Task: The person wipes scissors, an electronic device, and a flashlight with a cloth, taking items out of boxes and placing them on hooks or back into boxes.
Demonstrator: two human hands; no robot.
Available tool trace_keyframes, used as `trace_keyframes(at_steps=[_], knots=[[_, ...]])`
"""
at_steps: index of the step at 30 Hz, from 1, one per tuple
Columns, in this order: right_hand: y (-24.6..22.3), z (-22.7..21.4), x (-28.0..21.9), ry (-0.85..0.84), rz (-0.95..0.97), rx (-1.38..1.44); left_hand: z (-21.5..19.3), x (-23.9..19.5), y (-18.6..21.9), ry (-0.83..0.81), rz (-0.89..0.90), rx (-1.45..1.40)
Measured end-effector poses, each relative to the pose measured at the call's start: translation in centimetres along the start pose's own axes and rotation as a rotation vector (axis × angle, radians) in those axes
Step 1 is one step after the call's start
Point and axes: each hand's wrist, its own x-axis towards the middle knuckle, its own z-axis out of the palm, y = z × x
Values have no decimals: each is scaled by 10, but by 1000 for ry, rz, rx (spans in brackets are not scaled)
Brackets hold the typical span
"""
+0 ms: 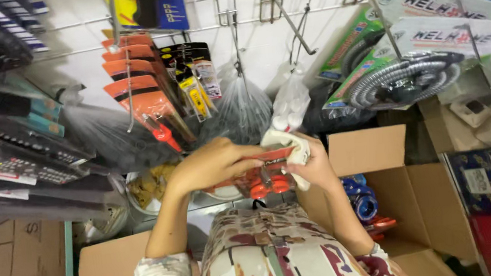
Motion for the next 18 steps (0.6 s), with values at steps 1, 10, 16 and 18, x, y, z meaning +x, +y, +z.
trace_keyframes(at_steps=[1,10,16,18], knots=[[-2,6,7,-15,72,81,-4,2,2,10,27,21],[8,17,55,394,73,235,11,10,-60,496,80,-611],[6,31,70,345,-34,160,53,31,-80,857,23,-622],[2,32,72,361,-39,169,56,35,-77,933,-2,-607]])
